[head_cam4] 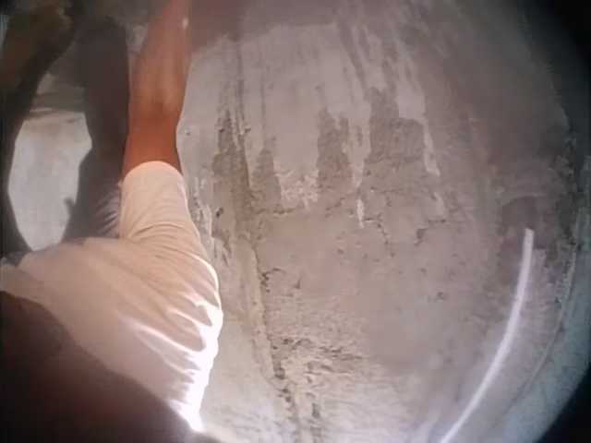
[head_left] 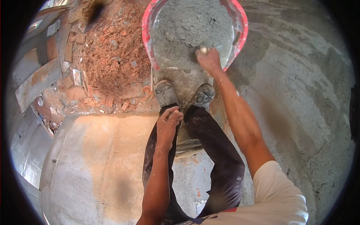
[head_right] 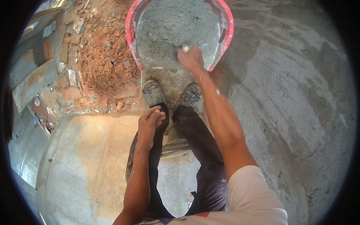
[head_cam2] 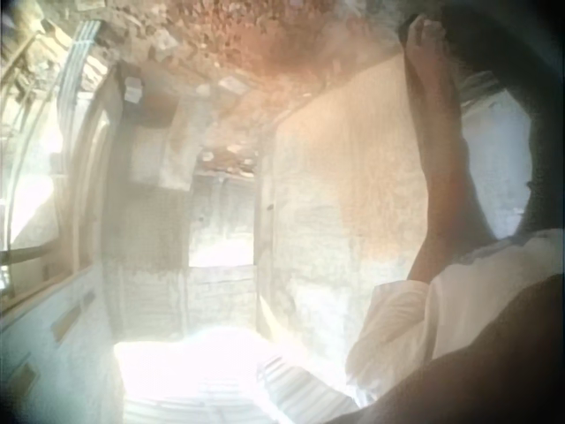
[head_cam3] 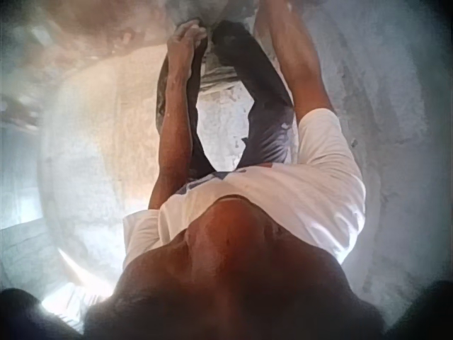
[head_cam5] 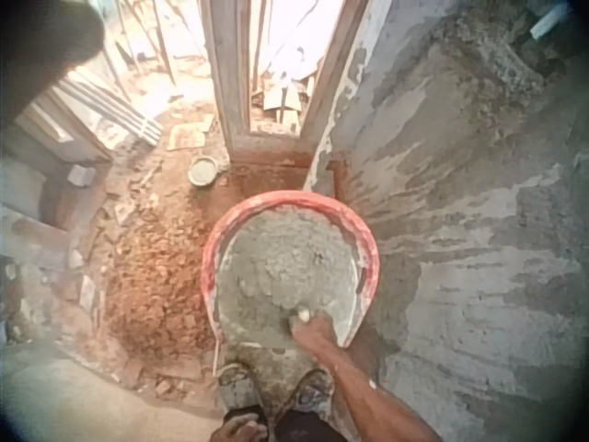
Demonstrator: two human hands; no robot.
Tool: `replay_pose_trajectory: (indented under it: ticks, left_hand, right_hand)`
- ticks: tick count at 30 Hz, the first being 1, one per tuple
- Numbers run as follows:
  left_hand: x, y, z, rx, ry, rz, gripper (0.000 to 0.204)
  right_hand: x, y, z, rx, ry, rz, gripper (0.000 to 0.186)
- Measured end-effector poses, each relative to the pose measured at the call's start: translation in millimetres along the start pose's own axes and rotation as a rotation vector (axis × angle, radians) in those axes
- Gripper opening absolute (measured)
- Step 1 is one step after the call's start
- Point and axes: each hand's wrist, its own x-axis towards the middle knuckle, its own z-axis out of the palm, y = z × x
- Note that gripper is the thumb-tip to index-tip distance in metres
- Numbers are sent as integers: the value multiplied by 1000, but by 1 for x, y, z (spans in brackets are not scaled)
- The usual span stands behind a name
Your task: The person applies cement mortar to a wall by scooping it from containers using a trowel and throwing it onto the wall surface.
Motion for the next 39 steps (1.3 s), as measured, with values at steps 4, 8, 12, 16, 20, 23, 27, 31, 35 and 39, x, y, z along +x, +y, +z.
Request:
replay_pose_trajectory:
  ticks: [4, 8, 12, 16, 20, 23, 27, 31, 35, 39]
  left_hand:
    - [-8, 0, -2, -16, 33, 23, 34]
    - [-9, -31, -7, -13, -19, 138, 34]
    - [-51, -46, -68, -34, 28, 250, 31]
    - [-99, -63, -115, 752, 131, 307, 36]
    - [-164, -82, -134, 789, -65, 226, 50]
    - [-181, -78, -141, 508, -18, 8, 69]
    - [-215, -52, -130, 766, -88, 20, 82]
    - [-206, -56, -160, 952, -160, 226, 74]
    - [-224, -8, -172, 972, -223, 311, 39]
    - [-234, 31, -198, 885, -112, 624, 25]
  right_hand:
    - [-89, -43, -73, 65, -13, 46, 45]
    - [-101, -34, -106, -125, -66, 161, 45]
    - [-168, -82, -159, -54, -123, 150, 46]
    - [-194, -118, -230, -53, -145, 83, 46]
    - [-229, -157, -284, -101, -39, 67, 34]
    - [-240, -185, -309, -29, 66, -78, 33]
    - [-275, -229, -385, 60, 89, -69, 50]
    - [-315, -274, -481, -207, 224, -145, 37]
    - [-392, -329, -586, -322, 342, -432, 33]
    - [-473, -374, -683, -92, 148, -712, 32]
